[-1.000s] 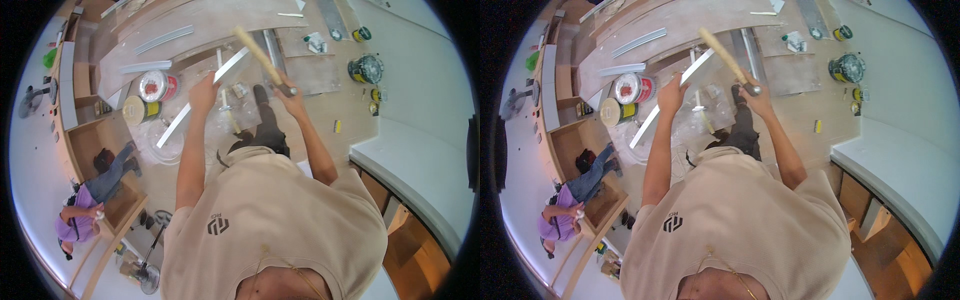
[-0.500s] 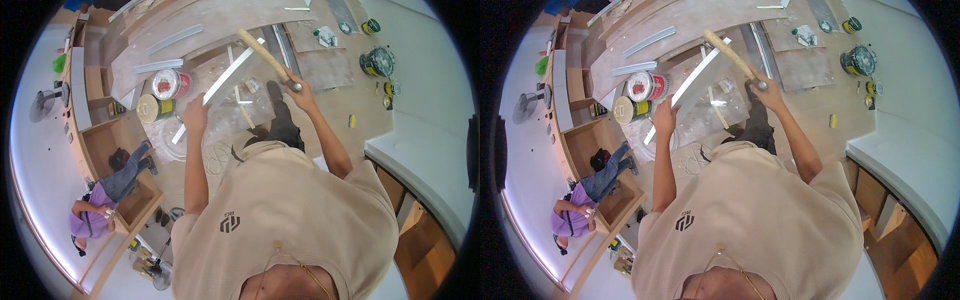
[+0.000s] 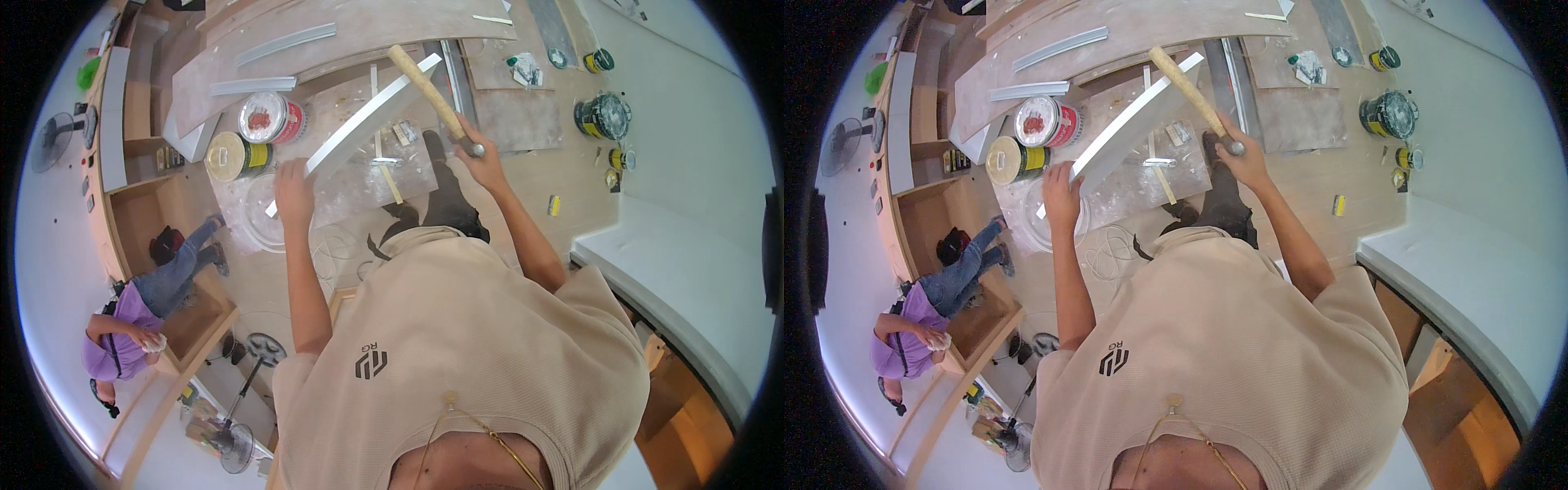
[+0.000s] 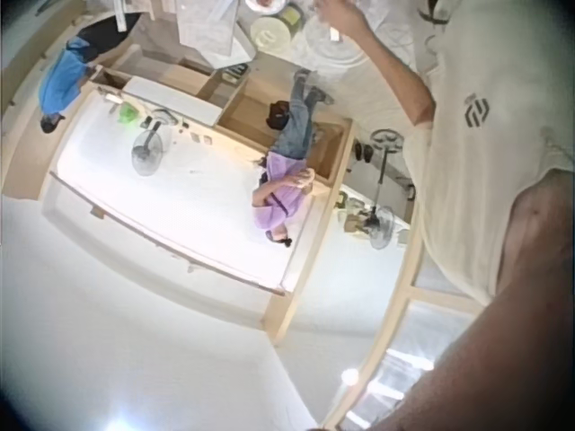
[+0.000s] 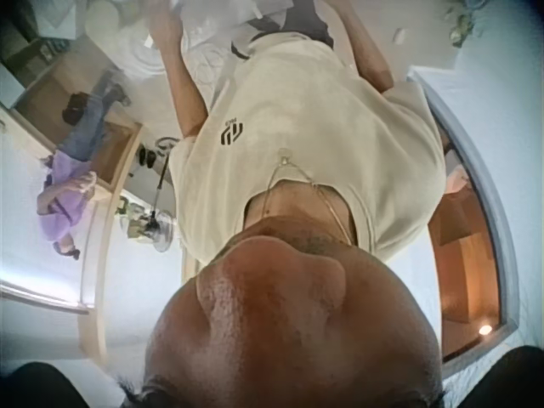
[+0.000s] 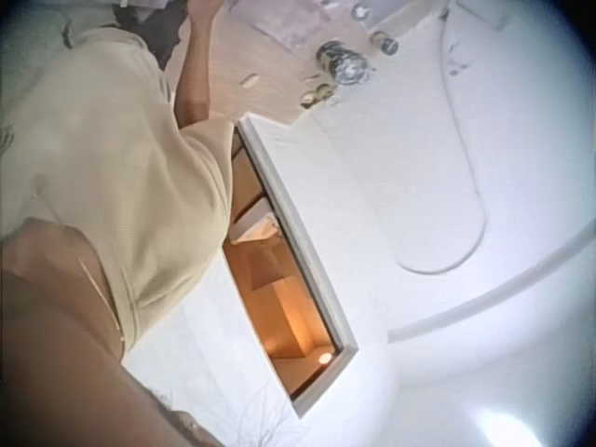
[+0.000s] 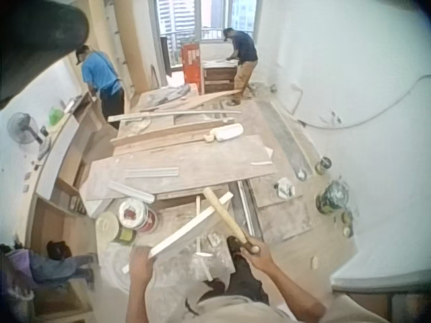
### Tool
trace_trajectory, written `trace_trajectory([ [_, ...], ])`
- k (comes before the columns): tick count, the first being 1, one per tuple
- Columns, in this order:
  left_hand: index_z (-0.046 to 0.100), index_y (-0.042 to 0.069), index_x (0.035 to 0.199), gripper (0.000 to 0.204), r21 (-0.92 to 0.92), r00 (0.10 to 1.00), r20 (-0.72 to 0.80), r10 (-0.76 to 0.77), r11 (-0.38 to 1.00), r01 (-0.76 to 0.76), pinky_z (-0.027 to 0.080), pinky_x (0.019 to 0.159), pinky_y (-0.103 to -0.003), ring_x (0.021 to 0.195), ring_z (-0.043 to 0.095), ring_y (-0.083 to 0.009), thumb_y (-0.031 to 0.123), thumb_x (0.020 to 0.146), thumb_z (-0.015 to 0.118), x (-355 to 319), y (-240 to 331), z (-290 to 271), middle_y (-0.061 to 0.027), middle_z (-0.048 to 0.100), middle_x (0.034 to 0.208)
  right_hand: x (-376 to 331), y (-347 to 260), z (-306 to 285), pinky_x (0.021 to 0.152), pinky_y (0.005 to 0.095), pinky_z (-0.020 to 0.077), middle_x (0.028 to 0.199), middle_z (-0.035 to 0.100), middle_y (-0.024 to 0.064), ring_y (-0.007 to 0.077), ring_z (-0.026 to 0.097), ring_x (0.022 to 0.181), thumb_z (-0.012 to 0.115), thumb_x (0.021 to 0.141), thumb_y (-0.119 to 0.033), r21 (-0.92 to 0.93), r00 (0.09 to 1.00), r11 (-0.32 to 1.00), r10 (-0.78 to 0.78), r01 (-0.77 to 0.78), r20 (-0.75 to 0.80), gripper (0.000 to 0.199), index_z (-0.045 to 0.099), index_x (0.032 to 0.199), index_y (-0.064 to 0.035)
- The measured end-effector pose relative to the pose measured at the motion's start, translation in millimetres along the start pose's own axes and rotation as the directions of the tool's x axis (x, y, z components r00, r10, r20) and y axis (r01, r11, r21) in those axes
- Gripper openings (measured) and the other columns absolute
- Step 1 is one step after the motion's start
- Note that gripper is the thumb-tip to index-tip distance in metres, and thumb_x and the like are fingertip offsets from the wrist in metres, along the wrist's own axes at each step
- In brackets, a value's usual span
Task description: The person assembles a white cabinet door by attaching a long white trim piece to its edge using a hammer and a metal hinge. They repeatedly position the trim, tap it into place, and adjust the hinge alignment on the door surface.
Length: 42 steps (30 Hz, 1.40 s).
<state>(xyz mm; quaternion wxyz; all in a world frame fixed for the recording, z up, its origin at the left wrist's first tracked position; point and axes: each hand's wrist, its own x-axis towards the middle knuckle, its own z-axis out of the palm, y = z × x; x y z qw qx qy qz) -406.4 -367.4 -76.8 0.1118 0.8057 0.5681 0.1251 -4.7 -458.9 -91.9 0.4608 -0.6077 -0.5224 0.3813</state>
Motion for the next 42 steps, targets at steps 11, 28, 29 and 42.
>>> trace_trajectory([
  [11, 0.064, -0.004, 0.122, 0.036, -0.840, 0.806, -0.079, -0.586, 0.475, 0.263, 0.055, 0.096, -0.035, 0.109, 0.066, -0.0190, -0.004, 0.088, 0.075, -88.1, -69.1, 35.2, -0.0104, 0.069, 0.117, -5.2, -19.6, 16.5, 0.095, 0.0277, 0.0507, 0.121, 0.072, 0.0095, 0.0134, 0.063, 0.113, 0.066, 0.089, 0.004, -0.047, 0.998, 0.999, 0.004, 0.000, 0.070, 0.070, 0.044, 0.155, -0.0077],
  [28, 0.068, -0.006, 0.118, 0.030, -0.914, 0.800, -0.063, -0.597, 0.357, 0.195, 0.056, 0.088, -0.028, 0.098, 0.068, -0.0129, -0.006, 0.088, 0.073, -77.2, -73.9, 50.2, -0.0080, 0.073, 0.105, -15.5, -16.3, 62.6, 0.090, 0.0282, 0.0513, 0.114, 0.070, 0.0072, 0.0153, 0.066, 0.105, 0.065, 0.095, 0.001, -0.066, 0.991, 0.997, -0.037, 0.046, 0.129, 0.061, 0.047, 0.153, -0.0031],
  [29, 0.068, -0.006, 0.118, 0.030, -0.920, 0.793, -0.067, -0.605, 0.345, 0.186, 0.056, 0.088, -0.028, 0.098, 0.068, -0.0128, -0.006, 0.088, 0.073, -80.9, -76.0, 50.6, -0.0078, 0.073, 0.105, -18.1, -35.5, 68.8, 0.091, 0.0283, 0.0508, 0.115, 0.070, 0.0072, 0.0156, 0.065, 0.105, 0.065, 0.094, 0.002, -0.008, 0.994, 1.000, 0.011, -0.011, 0.109, 0.062, 0.046, 0.153, -0.0030],
  [42, 0.070, -0.007, 0.115, 0.026, -0.869, 0.787, -0.084, -0.611, 0.431, 0.242, 0.056, 0.086, -0.028, 0.095, 0.068, -0.0121, -0.003, 0.090, 0.073, -85.5, -80.7, 55.0, -0.0069, 0.075, 0.103, -41.2, -32.7, 113.8, 0.102, 0.0318, 0.0478, 0.124, 0.070, 0.0123, 0.0156, 0.065, 0.115, 0.066, 0.093, 0.002, 0.057, 0.941, 0.996, -0.078, 0.063, 0.328, 0.062, 0.047, 0.152, -0.0025],
])
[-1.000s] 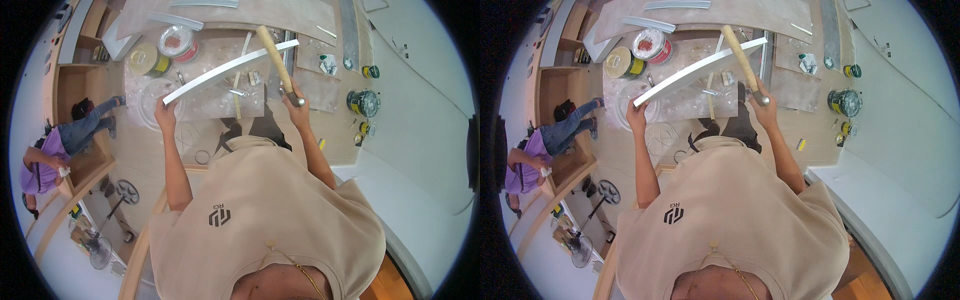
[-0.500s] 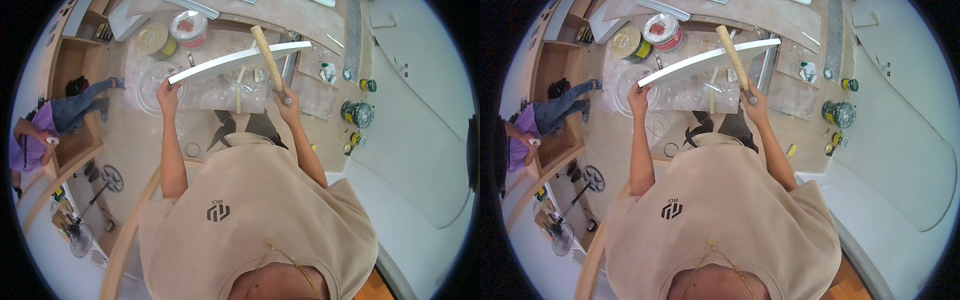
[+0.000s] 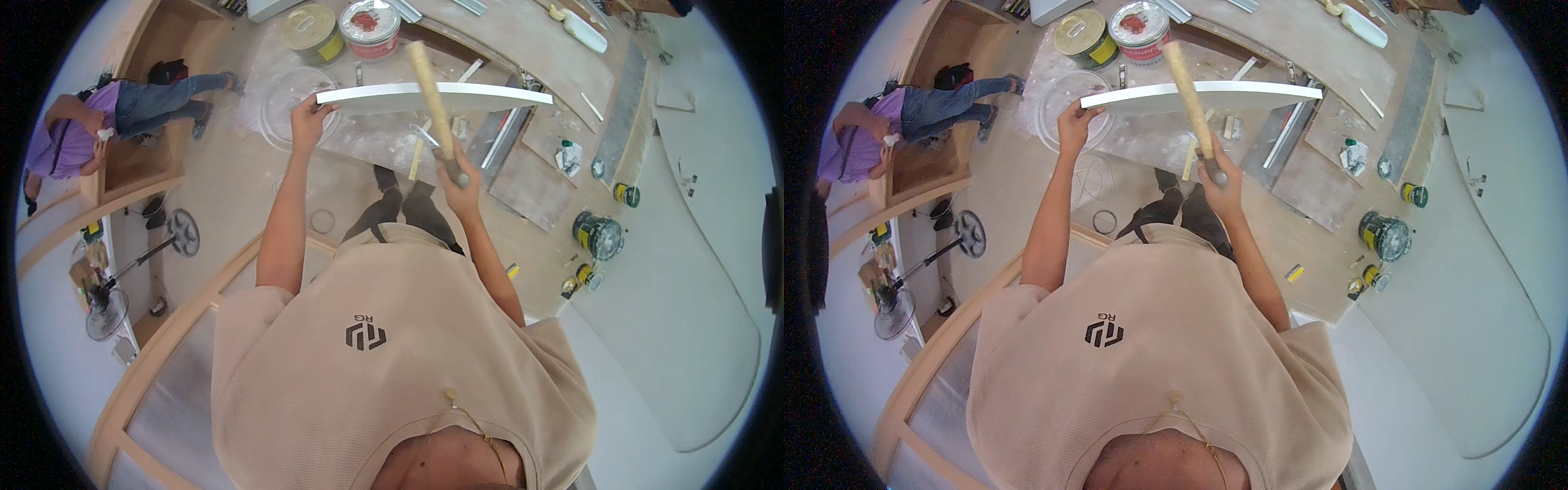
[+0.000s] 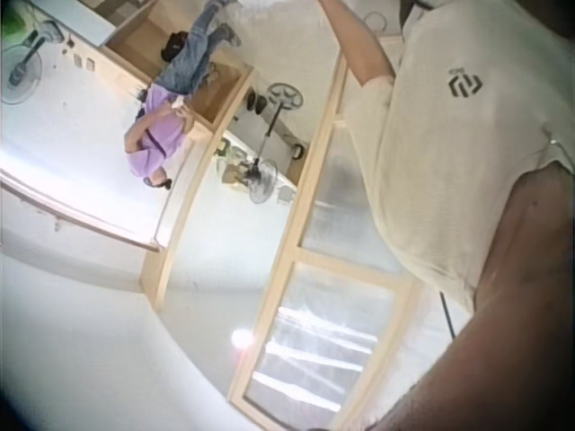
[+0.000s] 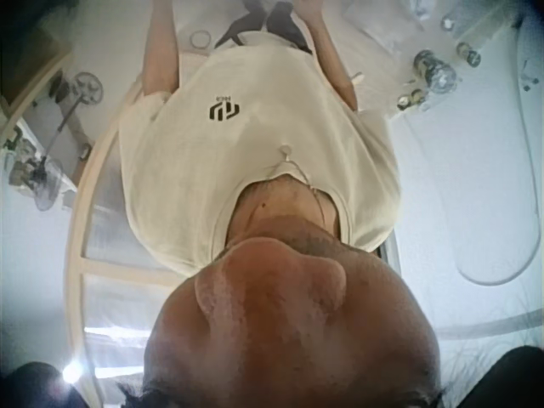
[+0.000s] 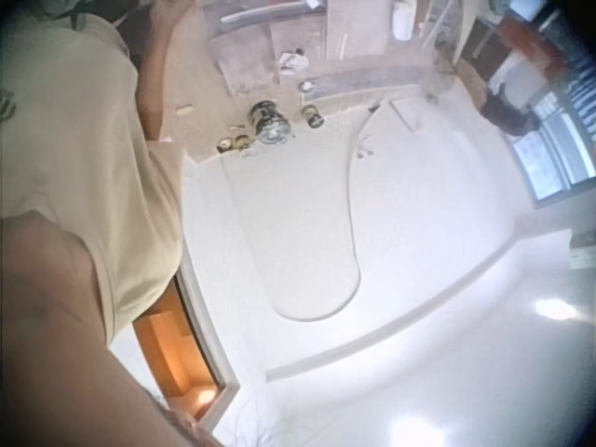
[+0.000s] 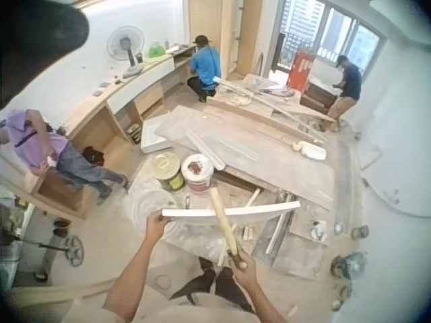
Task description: The person assembles a white cabinet door by attaching a long white trim piece to its edge using a hammer and a metal hinge. They repeatedly position the trim, tap it into place, and adjust the hinge alignment on the door surface.
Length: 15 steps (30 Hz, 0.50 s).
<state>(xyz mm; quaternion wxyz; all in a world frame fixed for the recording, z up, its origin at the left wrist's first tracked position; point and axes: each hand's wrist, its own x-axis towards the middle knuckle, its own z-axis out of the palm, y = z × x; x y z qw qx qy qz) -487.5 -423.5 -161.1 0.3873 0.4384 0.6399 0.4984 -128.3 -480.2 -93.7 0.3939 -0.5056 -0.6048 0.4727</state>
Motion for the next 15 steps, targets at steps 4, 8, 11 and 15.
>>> trace_trajectory([
  [4, 0.072, -0.005, 0.113, 0.026, -0.137, 1.000, 0.000, -0.025, 0.990, 0.025, 0.055, 0.084, -0.028, 0.092, 0.067, -0.0105, 0.001, 0.089, 0.076, 0.1, -9.3, -8.5, -0.0059, 0.076, 0.102, 12.3, -7.4, 25.0, 0.101, 0.0329, 0.0484, 0.122, 0.072, 0.0160, 0.0188, 0.068, 0.111, 0.066, 0.090, 0.003, 0.019, 0.996, 0.996, -0.084, 0.083, 0.033, 0.064, 0.048, 0.152, -0.0040],
  [8, 0.073, -0.004, 0.113, 0.026, 0.069, 0.999, 0.053, -0.002, 0.998, -0.002, 0.054, 0.086, -0.028, 0.093, 0.068, -0.0112, 0.001, 0.087, 0.076, 1.1, 7.0, -9.4, -0.0063, 0.076, 0.102, 1.1, -17.3, 54.8, 0.100, 0.0325, 0.0496, 0.122, 0.072, 0.0168, 0.0211, 0.070, 0.108, 0.067, 0.090, 0.002, 0.099, 0.996, 0.993, -0.073, 0.067, 0.055, 0.062, 0.051, 0.149, -0.0045],
  [11, 0.073, -0.003, 0.114, 0.028, 0.111, 0.997, 0.077, 0.018, 0.993, -0.026, 0.054, 0.088, -0.030, 0.097, 0.069, -0.0120, 0.001, 0.086, 0.077, 9.6, -4.5, -10.5, -0.0077, 0.077, 0.105, 11.6, -11.5, 77.6, 0.103, 0.0330, 0.0472, 0.131, 0.069, 0.0133, 0.0191, 0.065, 0.118, 0.065, 0.091, 0.004, -0.098, 0.985, 0.985, -0.133, 0.144, 0.106, 0.062, 0.049, 0.151, -0.0030],
  [15, 0.075, -0.001, 0.114, 0.028, -0.103, 0.992, 0.115, 0.059, 0.994, -0.047, 0.054, 0.090, -0.031, 0.101, 0.070, -0.0132, 0.001, 0.086, 0.076, 13.2, -25.5, -13.2, -0.0109, 0.077, 0.110, 6.9, -41.6, 114.0, 0.097, 0.0332, 0.0521, 0.125, 0.070, 0.0185, 0.0224, 0.071, 0.108, 0.068, 0.087, 0.005, 0.061, 0.984, 0.983, -0.174, 0.171, 0.048, 0.066, 0.050, 0.150, -0.0039],
])
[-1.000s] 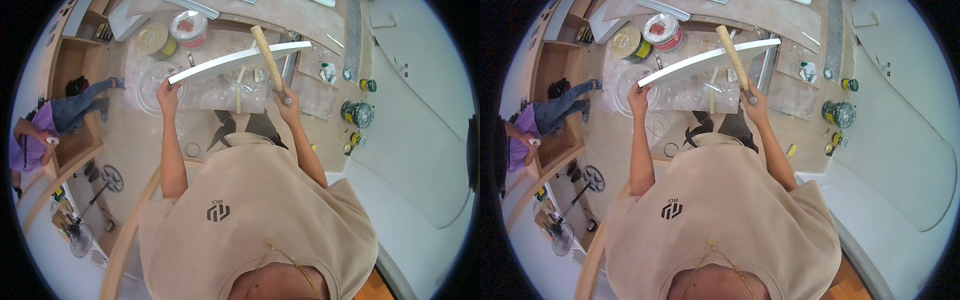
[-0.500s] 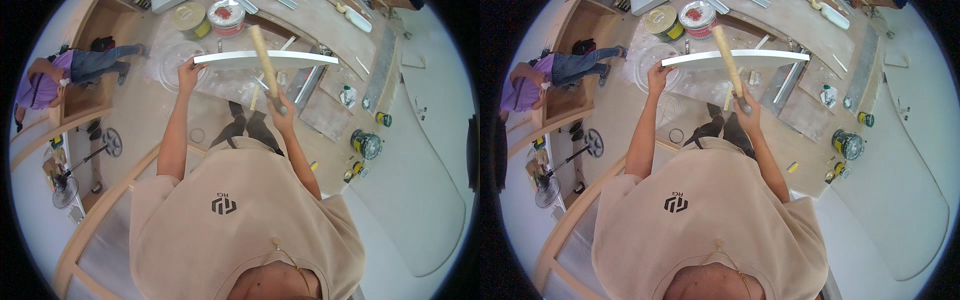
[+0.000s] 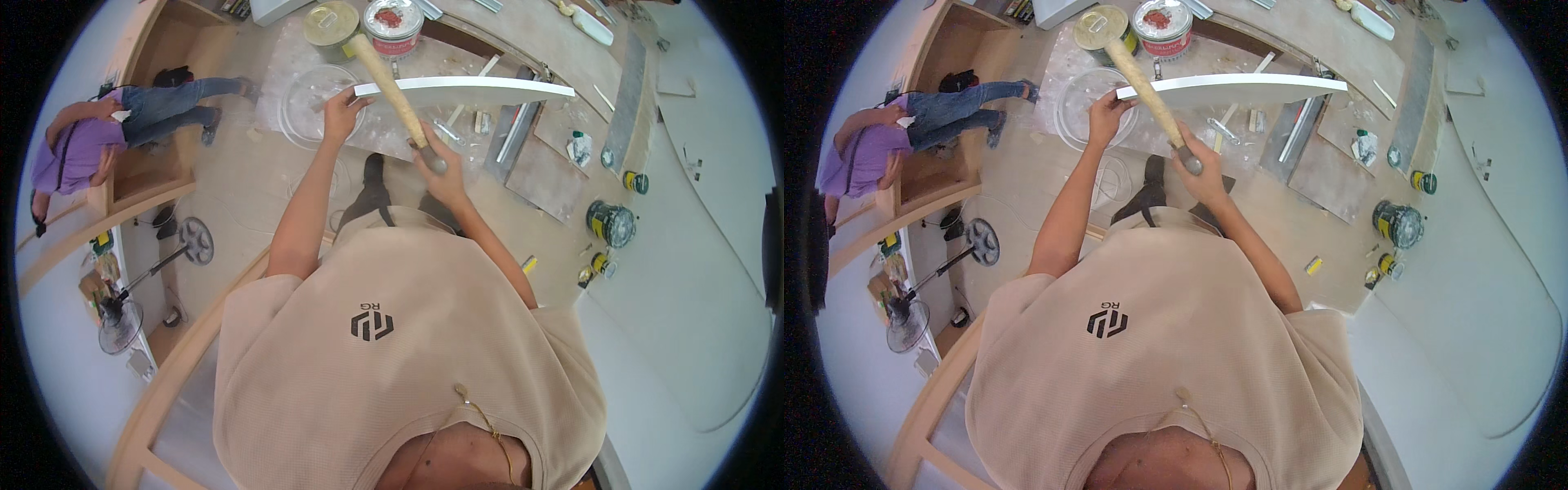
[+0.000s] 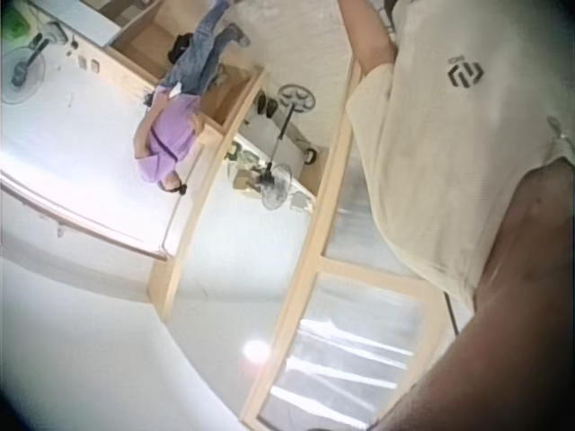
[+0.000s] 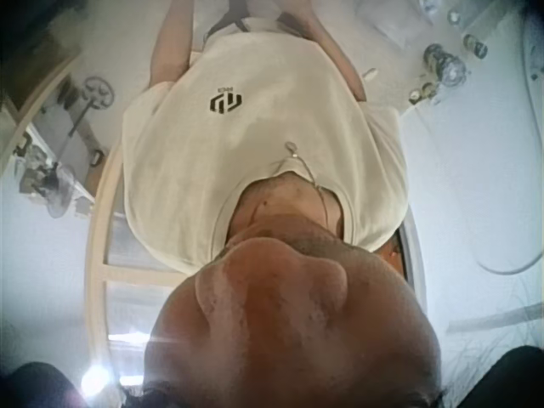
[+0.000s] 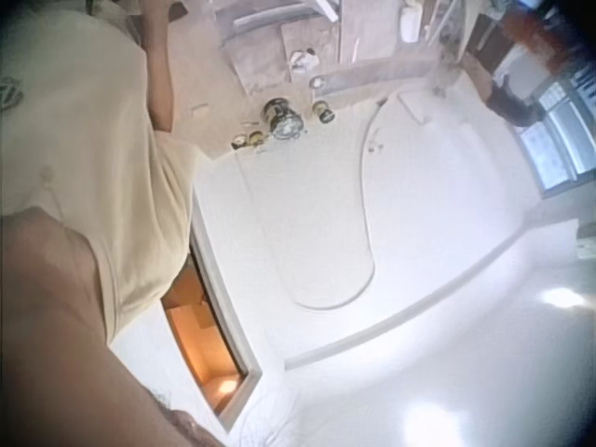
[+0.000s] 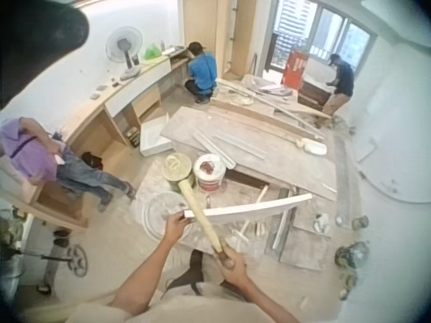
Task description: The person assembles a white cabinet door by attaching a long white trim piece to its edge using a hammer and a metal hinge. They repeatedly position the trim, tap it into place, and adjust the hinge alignment on the door surface.
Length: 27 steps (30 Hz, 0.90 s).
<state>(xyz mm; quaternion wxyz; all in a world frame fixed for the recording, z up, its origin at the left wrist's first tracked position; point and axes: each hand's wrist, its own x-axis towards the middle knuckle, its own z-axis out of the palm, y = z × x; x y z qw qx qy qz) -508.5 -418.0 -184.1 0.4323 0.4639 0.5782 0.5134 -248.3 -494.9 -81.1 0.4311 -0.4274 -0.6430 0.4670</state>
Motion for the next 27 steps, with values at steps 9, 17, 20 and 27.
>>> trace_trajectory([
  [9, 0.074, -0.003, 0.115, 0.029, 0.239, 0.999, 0.031, 0.006, 0.971, -0.014, 0.055, 0.085, -0.031, 0.097, 0.073, -0.0161, -0.003, 0.086, 0.071, -5.4, -2.2, -4.9, -0.0135, 0.078, 0.105, -10.3, -9.9, 53.8, 0.097, 0.0304, 0.0500, 0.120, 0.073, 0.0169, 0.0193, 0.071, 0.107, 0.066, 0.091, 0.005, -0.199, 0.998, 0.978, 0.062, -0.063, -0.015, 0.064, 0.048, 0.152, -0.0042],
  [17, 0.077, 0.005, 0.111, 0.029, 0.283, 0.997, 0.027, 0.075, 0.956, -0.080, 0.055, 0.074, -0.041, 0.084, 0.073, -0.0373, 0.013, 0.083, 0.078, -4.9, 18.2, -10.3, -0.0238, 0.072, 0.096, -11.4, -19.3, 69.7, 0.095, 0.0333, 0.0514, 0.117, 0.072, 0.0194, 0.0212, 0.071, 0.105, 0.067, 0.090, 0.003, -0.189, 0.984, 0.966, 0.166, -0.175, -0.063, 0.063, 0.051, 0.150, -0.0048],
  [20, 0.077, 0.006, 0.112, 0.030, 0.275, 0.997, 0.031, 0.068, 0.958, -0.074, 0.056, 0.077, -0.041, 0.088, 0.073, -0.0371, 0.013, 0.083, 0.078, -3.5, 25.3, -10.6, -0.0225, 0.073, 0.098, -16.4, -19.0, 74.0, 0.096, 0.0342, 0.0520, 0.119, 0.072, 0.0201, 0.0214, 0.071, 0.105, 0.068, 0.088, 0.002, -0.193, 0.984, 0.968, 0.139, -0.158, -0.107, 0.064, 0.051, 0.150, -0.0053],
  [27, 0.076, 0.007, 0.115, 0.036, 0.223, 0.995, 0.063, 0.072, 0.971, -0.084, 0.056, 0.086, -0.038, 0.099, 0.074, -0.0315, 0.016, 0.080, 0.082, 0.9, 42.4, -10.8, -0.0162, 0.076, 0.106, -13.7, -22.1, 74.0, 0.097, 0.0304, 0.0493, 0.122, 0.070, 0.0132, 0.0167, 0.067, 0.110, 0.062, 0.093, 0.008, -0.117, 0.972, 0.975, 0.170, -0.191, -0.164, 0.062, 0.048, 0.152, -0.0039],
])
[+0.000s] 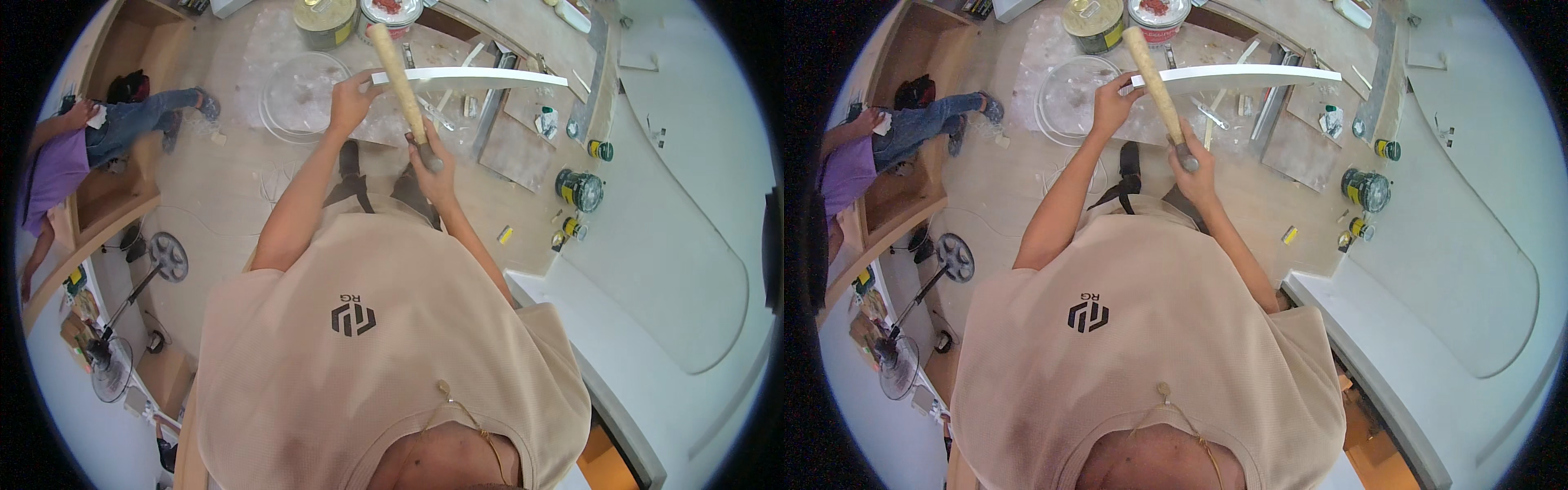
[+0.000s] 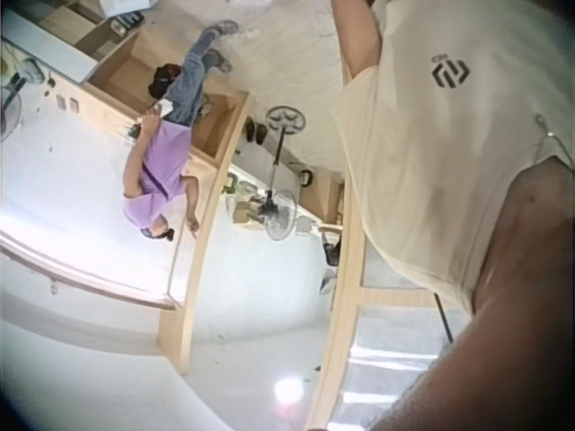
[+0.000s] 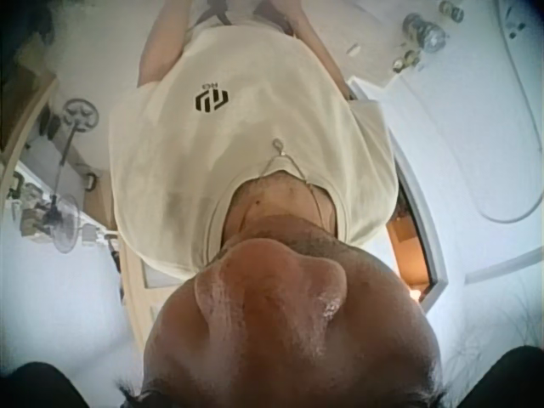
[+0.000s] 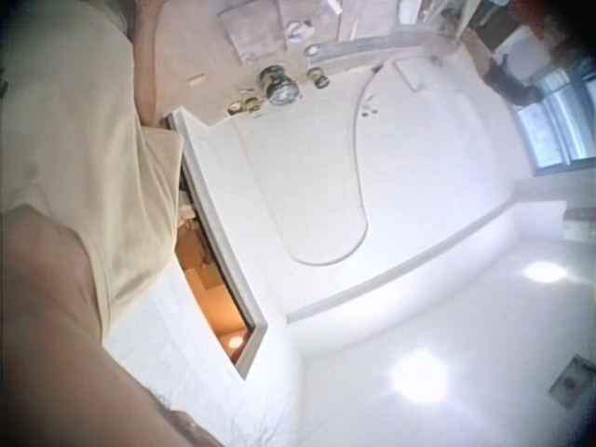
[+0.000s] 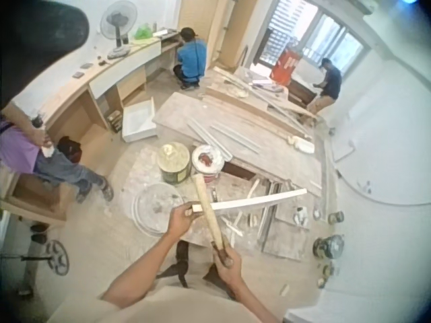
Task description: The person assembles a white cabinet door by attaching a long white trim piece to its edge using a hammer and a metal hinge. They repeatedly position the trim, tap it into place, and adjust the hinge alignment on the door surface.
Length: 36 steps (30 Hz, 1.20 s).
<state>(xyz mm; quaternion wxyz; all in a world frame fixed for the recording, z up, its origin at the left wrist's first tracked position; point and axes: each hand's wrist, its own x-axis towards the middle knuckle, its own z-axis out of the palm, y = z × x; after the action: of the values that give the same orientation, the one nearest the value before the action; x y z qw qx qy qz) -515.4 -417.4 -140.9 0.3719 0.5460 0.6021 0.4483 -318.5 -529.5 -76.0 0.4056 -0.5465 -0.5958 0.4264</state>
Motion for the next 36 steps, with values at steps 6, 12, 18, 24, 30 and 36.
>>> trace_trajectory([
  [6, 0.077, 0.007, 0.109, 0.032, -0.015, 0.999, -0.018, 0.026, 1.000, -0.026, 0.056, 0.088, -0.037, 0.102, 0.074, -0.0256, 0.015, 0.079, 0.085, 2.1, 10.0, -4.0, -0.0126, 0.077, 0.106, 6.2, 12.3, -11.0, 0.097, 0.0300, 0.0491, 0.126, 0.069, 0.0131, 0.0169, 0.067, 0.111, 0.061, 0.095, 0.006, -0.159, 0.997, 0.985, -0.058, 0.064, 0.042, 0.060, 0.048, 0.152, -0.0051],
  [12, 0.078, 0.007, 0.106, 0.030, -0.084, 0.999, -0.032, 0.012, 0.996, -0.014, 0.055, 0.088, -0.034, 0.099, 0.074, -0.0230, 0.016, 0.078, 0.086, 3.5, 4.7, -3.2, -0.0114, 0.078, 0.102, 5.1, 14.7, -17.3, 0.098, 0.0298, 0.0489, 0.122, 0.071, 0.0120, 0.0147, 0.067, 0.108, 0.063, 0.093, 0.006, -0.128, 1.000, 0.991, -0.025, 0.027, 0.015, 0.062, 0.049, 0.152, -0.0043],
  [18, 0.078, 0.006, 0.111, 0.032, 0.052, 0.998, 0.022, 0.058, 0.997, -0.059, 0.056, 0.088, -0.032, 0.094, 0.074, -0.0184, 0.016, 0.081, 0.085, 8.8, 21.0, -8.4, -0.0105, 0.078, 0.102, 0.1, 20.4, -25.2, 0.097, 0.0343, 0.0516, 0.126, 0.069, 0.0224, 0.0254, 0.071, 0.114, 0.069, 0.087, 0.000, -0.054, 0.998, 0.998, 0.032, -0.036, -0.057, 0.065, 0.053, 0.149, -0.0097],
  [24, 0.078, 0.009, 0.108, 0.030, 0.139, 0.990, 0.052, 0.132, 0.981, -0.138, 0.055, 0.085, -0.037, 0.097, 0.073, -0.0290, 0.015, 0.079, 0.084, 12.7, 38.0, -7.7, -0.0124, 0.077, 0.105, 3.6, 21.8, -34.4, 0.098, 0.0337, 0.0509, 0.126, 0.070, 0.0205, 0.0199, 0.069, 0.115, 0.069, 0.086, 0.001, 0.038, 0.990, 0.999, -0.021, 0.027, -0.141, 0.066, 0.053, 0.149, -0.0113],
  [30, 0.078, 0.010, 0.103, 0.024, 0.207, 0.927, 0.076, 0.368, 0.904, -0.375, 0.055, 0.085, -0.039, 0.098, 0.071, -0.0304, 0.013, 0.080, 0.081, 19.9, 45.7, -5.6, -0.0093, 0.076, 0.107, 8.9, 22.1, -55.4, 0.096, 0.0305, 0.0502, 0.122, 0.072, 0.0182, 0.0162, 0.069, 0.110, 0.067, 0.088, 0.002, -0.099, 0.998, 0.994, 0.046, -0.050, -0.049, 0.066, 0.052, 0.151, -0.0124],
  [36, 0.079, 0.011, 0.104, 0.021, 0.341, 0.845, 0.251, 0.472, 0.774, -0.534, 0.054, 0.087, -0.038, 0.099, 0.071, -0.0262, 0.016, 0.084, 0.079, 33.6, 50.9, -1.7, -0.0070, 0.076, 0.108, 7.4, 27.9, -61.2, 0.096, 0.0308, 0.0501, 0.118, 0.073, 0.0169, 0.0170, 0.070, 0.110, 0.065, 0.088, 0.004, 0.008, 0.994, 0.999, 0.040, -0.039, -0.105, 0.066, 0.052, 0.151, -0.0118],
])
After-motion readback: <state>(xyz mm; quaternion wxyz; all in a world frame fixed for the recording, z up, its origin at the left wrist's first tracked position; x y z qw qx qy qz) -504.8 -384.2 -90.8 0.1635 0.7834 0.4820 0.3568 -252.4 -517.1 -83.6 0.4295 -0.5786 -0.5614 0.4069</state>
